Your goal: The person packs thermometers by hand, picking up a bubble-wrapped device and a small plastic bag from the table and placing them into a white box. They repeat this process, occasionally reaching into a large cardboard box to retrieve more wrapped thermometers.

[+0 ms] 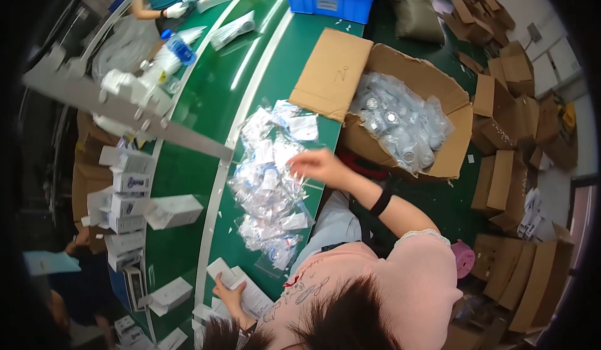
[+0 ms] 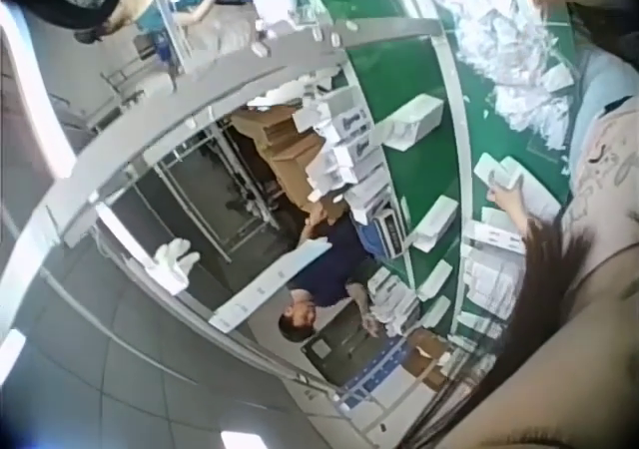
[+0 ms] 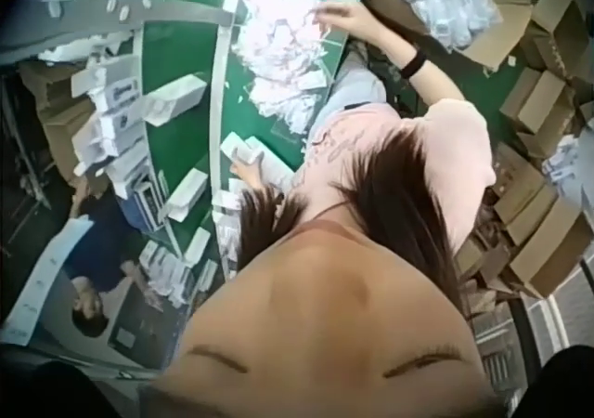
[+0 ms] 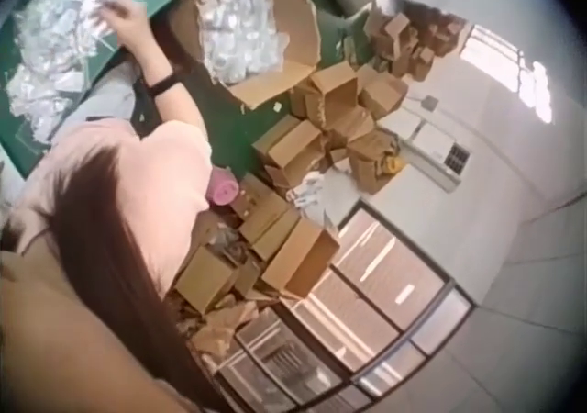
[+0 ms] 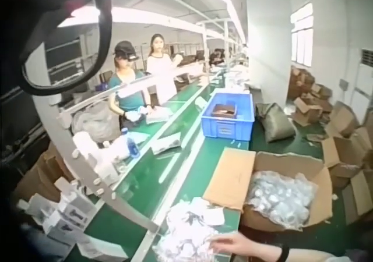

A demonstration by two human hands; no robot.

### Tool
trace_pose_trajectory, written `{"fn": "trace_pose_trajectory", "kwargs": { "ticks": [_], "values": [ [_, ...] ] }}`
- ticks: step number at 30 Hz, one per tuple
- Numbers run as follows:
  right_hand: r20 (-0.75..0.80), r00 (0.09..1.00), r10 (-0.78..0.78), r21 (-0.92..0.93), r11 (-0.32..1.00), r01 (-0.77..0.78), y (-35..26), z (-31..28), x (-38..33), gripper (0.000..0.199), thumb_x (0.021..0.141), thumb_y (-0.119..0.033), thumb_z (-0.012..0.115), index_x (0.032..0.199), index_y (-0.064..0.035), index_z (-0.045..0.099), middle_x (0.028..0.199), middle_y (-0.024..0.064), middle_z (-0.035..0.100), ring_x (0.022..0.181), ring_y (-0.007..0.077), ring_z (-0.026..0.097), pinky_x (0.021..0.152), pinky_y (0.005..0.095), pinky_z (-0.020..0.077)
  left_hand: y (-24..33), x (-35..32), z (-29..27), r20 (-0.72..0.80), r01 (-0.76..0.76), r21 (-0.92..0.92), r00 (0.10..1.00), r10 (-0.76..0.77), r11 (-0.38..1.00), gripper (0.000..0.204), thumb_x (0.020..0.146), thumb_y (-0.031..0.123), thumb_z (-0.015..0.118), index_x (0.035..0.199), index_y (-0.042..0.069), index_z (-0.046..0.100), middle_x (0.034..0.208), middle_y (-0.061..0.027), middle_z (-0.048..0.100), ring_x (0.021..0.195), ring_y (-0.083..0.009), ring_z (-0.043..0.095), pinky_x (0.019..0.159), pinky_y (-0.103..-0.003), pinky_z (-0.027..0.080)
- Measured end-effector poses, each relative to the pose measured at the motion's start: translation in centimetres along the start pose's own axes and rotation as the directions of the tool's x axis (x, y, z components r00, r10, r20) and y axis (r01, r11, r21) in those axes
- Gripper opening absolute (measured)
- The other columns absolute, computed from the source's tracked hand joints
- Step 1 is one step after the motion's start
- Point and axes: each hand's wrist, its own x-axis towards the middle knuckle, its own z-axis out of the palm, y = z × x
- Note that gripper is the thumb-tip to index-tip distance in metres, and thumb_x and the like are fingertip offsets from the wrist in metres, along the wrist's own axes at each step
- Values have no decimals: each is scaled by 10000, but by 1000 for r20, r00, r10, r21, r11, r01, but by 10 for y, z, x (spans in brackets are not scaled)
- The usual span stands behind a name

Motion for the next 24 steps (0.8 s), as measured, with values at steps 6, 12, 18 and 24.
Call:
{"fn": "trace_pose_trajectory", "kwargs": {
  "ticks": [6,12,18,24],
  "values": [
    [-777,628,-34,-360,843,-400,101,-225,12,194,744,-115,542,898,-7,589,778,75,623,681,163,597,579,262,459,10,0,-1,-195,104,108,978,-81,989,789,467,15,761,1152,104,379,1094,-187,329,965,-367,406,859,-387,351],
    [-659,582,477,-533,250,-808,250,-337,10,543,627,-325,665,1000,54,555,973,224,582,889,338,574,765,369,456,21,-8,43,-283,212,141,945,-165,967,766,476,41,766,1137,99,382,1090,-207,338,969,-378,405,860,-397,351],
    [-608,644,464,-573,305,-761,289,-295,23,685,597,-391,704,1095,26,491,1086,194,524,1034,341,478,851,399,410,19,-17,56,-330,274,204,923,-198,940,758,489,68,770,1137,102,379,1085,-227,348,979,-387,406,864,-404,351],
    [-553,764,332,-803,33,-595,319,-269,11,736,553,-380,725,1121,-11,437,1091,116,459,1060,318,388,854,443,371,40,-25,58,-237,278,157,942,-237,948,749,500,83,769,1140,106,380,1076,-234,356,983,-384,411,864,-404,354]
  ]
}}
